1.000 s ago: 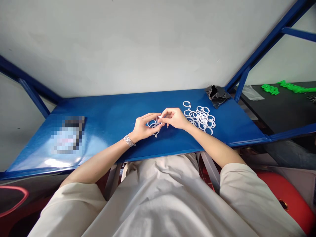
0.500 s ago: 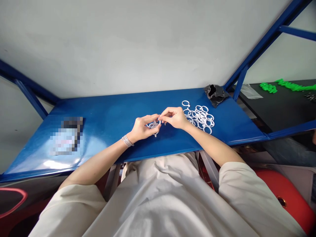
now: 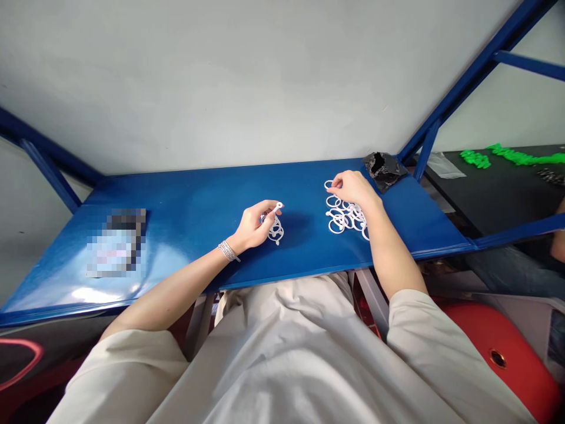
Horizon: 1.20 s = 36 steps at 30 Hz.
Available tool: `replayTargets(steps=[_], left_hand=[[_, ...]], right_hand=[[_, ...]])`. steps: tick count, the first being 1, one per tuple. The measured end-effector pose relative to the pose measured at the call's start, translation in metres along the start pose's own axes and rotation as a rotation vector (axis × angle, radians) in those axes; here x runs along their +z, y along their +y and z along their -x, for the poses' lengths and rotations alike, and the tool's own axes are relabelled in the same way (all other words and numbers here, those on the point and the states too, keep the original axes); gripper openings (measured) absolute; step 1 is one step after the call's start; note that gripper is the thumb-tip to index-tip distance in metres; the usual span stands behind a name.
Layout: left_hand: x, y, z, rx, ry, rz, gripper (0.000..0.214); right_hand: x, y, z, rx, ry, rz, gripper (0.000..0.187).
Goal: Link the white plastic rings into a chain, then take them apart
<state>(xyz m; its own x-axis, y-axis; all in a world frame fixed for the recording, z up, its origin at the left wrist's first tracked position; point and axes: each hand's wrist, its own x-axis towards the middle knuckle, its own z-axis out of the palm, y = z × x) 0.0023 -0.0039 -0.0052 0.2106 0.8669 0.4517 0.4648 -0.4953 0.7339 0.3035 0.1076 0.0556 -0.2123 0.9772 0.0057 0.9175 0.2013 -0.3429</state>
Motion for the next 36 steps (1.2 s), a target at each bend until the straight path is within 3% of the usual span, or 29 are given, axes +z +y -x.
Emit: replayTargets(steps=[6, 9, 11, 13, 15, 19, 21, 28, 36], left_hand=[[-0.001, 0.002, 0.001, -0.061, 0.004, 0.037, 0.050], [-0.001, 0.002, 0.000, -0.076, 0.013, 0.076, 0.046], [-0.002, 0.002, -0.001, -0.103, 0.015, 0.139, 0.042], [-0.002, 0.001, -0.003, -0.140, 0.020, 0.210, 0.038], [-0.001, 0.000, -0.004, -0.168, 0.023, 0.259, 0.037], [0.001, 0.001, -0.005, -0.176, 0.022, 0.256, 0.033], [0.002, 0.002, -0.004, -0.150, 0.023, 0.236, 0.032], [0.002, 0.007, -0.002, -0.110, -0.042, 0.138, 0.038], [0.000, 0.015, -0.002, -0.036, -0.142, 0.107, 0.029]], right_hand=[[-0.001, -0.004, 0.005, 0.176, -0.188, 0.161, 0.014], [0.003, -0.007, 0.004, 0.121, -0.198, 0.194, 0.015], [0.006, -0.007, 0.002, 0.006, -0.126, 0.160, 0.019], [0.009, -0.009, 0.001, -0.114, -0.041, 0.040, 0.017], [0.014, -0.013, 0.003, -0.221, -0.042, -0.171, 0.017], [0.034, -0.036, 0.015, -0.422, -0.271, -0.663, 0.027], [0.046, -0.050, 0.022, -0.484, -0.359, -0.808, 0.029], [0.068, -0.069, 0.031, -0.498, -0.398, -0.946, 0.030], [0.056, -0.071, 0.034, -0.484, -0.507, -0.955, 0.031]])
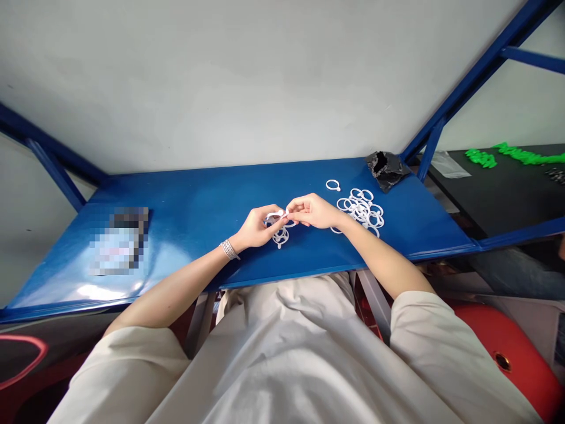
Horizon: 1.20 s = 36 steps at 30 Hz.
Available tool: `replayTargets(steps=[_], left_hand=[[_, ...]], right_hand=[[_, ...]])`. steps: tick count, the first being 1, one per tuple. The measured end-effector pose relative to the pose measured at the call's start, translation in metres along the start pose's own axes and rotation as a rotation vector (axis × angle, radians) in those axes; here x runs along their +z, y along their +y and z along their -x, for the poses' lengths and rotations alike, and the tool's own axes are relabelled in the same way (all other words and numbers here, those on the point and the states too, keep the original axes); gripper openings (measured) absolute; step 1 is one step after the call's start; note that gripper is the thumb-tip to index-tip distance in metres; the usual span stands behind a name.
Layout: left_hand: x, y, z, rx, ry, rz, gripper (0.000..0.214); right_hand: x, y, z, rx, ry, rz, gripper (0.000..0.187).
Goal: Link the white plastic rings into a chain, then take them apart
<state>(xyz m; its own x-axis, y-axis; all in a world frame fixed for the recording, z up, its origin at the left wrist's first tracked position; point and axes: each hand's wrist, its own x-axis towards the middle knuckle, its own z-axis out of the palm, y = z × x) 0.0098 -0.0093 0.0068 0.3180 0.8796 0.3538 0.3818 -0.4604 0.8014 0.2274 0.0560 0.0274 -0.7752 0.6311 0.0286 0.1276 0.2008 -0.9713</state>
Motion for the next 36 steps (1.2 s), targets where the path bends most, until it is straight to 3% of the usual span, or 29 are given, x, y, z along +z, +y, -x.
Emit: replayTargets(steps=[3, 7, 17, 24, 30, 36], left_hand=[[0.003, -0.001, 0.003, -0.037, -0.040, 0.032, 0.020], [0.009, 0.001, 0.005, -0.078, 0.014, 0.046, 0.013], [0.006, 0.006, 0.006, -0.055, -0.037, 0.246, 0.025], [-0.002, -0.013, -0.005, -0.144, 0.097, 0.377, 0.045], [0.004, -0.006, -0.006, -0.140, 0.123, 0.355, 0.046], [0.002, -0.011, -0.008, -0.170, 0.166, 0.361, 0.049]], right_hand=[[0.001, -0.004, 0.001, 0.012, -0.084, 0.008, 0.036], [0.004, -0.003, -0.001, 0.005, -0.132, -0.032, 0.044], [0.015, 0.000, 0.002, -0.027, -0.234, -0.207, 0.057], [0.007, 0.009, -0.009, -0.070, 0.121, -0.202, 0.046], [0.009, 0.011, -0.009, 0.001, 0.039, -0.231, 0.046], [0.007, 0.006, -0.007, 0.030, 0.070, -0.244, 0.043]])
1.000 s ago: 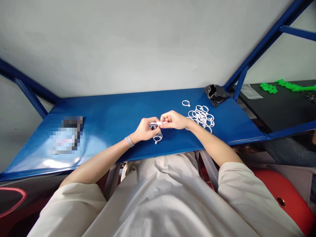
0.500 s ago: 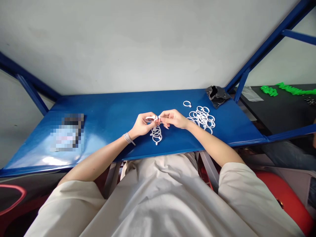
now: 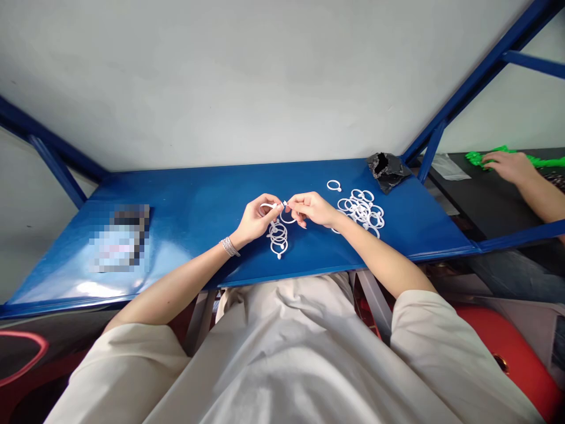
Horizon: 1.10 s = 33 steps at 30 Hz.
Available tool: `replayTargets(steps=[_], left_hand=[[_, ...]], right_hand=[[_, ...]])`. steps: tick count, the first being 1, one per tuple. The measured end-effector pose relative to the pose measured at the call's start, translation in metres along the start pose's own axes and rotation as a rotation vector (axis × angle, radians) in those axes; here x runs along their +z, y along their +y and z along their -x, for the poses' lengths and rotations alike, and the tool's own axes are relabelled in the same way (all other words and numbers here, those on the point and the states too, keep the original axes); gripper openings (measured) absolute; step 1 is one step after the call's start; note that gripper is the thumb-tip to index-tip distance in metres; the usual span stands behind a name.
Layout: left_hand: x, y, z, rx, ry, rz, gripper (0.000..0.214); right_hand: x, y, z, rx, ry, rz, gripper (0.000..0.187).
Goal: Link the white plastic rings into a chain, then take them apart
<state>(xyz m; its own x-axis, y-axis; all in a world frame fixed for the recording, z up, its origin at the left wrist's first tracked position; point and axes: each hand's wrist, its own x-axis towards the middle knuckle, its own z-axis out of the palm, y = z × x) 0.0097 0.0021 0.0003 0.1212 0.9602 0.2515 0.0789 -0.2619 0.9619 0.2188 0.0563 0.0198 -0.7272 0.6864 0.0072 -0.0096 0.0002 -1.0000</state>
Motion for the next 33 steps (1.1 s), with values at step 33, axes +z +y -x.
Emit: replayTargets(steps=[33], left_hand=[[-0.001, -0.006, 0.008, 0.311, -0.020, -0.188, 0.036]], right_hand=[[0.006, -0.003, 0.000, 0.020, 0.004, -0.392, 0.040]])
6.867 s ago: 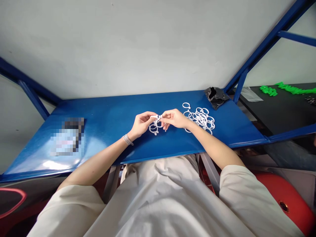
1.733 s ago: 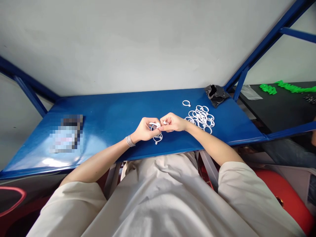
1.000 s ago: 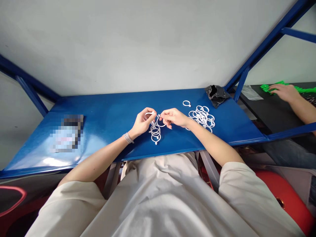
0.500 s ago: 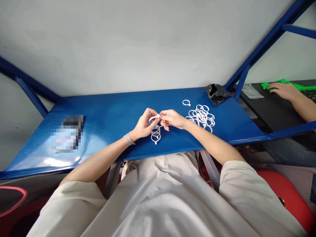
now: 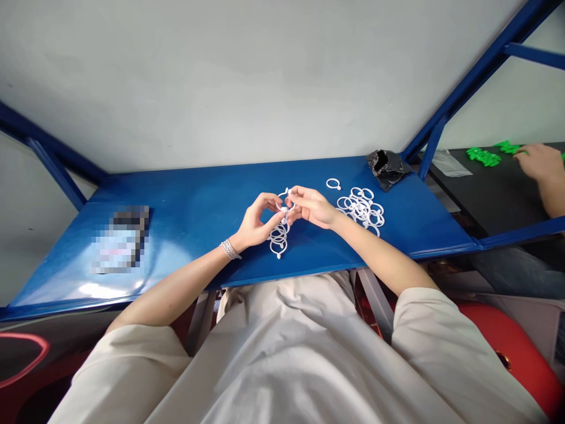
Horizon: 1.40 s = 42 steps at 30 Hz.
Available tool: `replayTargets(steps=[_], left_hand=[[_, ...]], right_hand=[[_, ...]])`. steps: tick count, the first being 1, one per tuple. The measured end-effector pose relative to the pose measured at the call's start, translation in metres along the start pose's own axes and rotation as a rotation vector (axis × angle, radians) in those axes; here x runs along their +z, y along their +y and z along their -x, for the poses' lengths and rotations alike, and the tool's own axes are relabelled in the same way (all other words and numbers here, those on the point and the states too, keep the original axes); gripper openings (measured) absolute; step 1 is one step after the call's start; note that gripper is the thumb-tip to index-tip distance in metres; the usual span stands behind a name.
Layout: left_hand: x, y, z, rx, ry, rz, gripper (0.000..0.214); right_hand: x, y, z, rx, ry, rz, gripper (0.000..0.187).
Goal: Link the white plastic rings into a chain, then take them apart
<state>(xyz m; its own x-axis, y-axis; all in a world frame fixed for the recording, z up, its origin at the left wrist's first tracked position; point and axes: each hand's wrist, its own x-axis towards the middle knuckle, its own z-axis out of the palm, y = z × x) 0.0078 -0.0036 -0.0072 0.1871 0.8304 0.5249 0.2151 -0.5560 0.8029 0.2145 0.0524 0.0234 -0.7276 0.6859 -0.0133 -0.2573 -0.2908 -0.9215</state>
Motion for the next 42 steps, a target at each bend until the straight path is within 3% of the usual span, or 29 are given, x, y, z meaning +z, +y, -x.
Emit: replayTargets(steps=[3, 6, 12, 17, 21, 32, 37, 39, 42], left_hand=[[0.002, 0.001, 0.001, 0.018, 0.087, -0.052, 0.051], [0.001, 0.003, 0.002, 0.027, 0.065, -0.141, 0.059], [-0.001, 0.008, 0.003, 0.094, 0.052, -0.246, 0.049], [0.000, 0.012, 0.000, 0.116, 0.083, -0.359, 0.034], [-0.001, 0.012, 0.000, 0.130, 0.062, -0.379, 0.029], [-0.004, 0.014, -0.002, 0.088, -0.030, -0.358, 0.021], [-0.004, 0.006, -0.002, -0.037, -0.048, -0.252, 0.028], [-0.003, 0.004, -0.001, -0.075, -0.048, -0.230, 0.029], [-0.003, 0.004, 0.000, -0.098, -0.054, -0.209, 0.029]], right_hand=[[0.001, 0.002, 0.003, 0.004, -0.057, 0.005, 0.045], [0.001, 0.005, 0.003, -0.013, -0.062, 0.084, 0.046], [0.002, 0.009, 0.002, -0.060, -0.008, 0.250, 0.050], [0.003, 0.011, 0.000, -0.296, 0.163, 0.415, 0.048], [0.001, 0.014, 0.003, -0.395, 0.159, 0.573, 0.038], [0.002, 0.019, 0.004, -0.369, 0.157, 0.552, 0.047], [-0.007, 0.012, -0.001, -0.336, 0.150, 0.738, 0.043], [-0.017, 0.001, -0.002, -0.363, 0.219, 0.859, 0.041], [-0.046, -0.020, -0.001, -0.376, 0.452, 1.115, 0.028]])
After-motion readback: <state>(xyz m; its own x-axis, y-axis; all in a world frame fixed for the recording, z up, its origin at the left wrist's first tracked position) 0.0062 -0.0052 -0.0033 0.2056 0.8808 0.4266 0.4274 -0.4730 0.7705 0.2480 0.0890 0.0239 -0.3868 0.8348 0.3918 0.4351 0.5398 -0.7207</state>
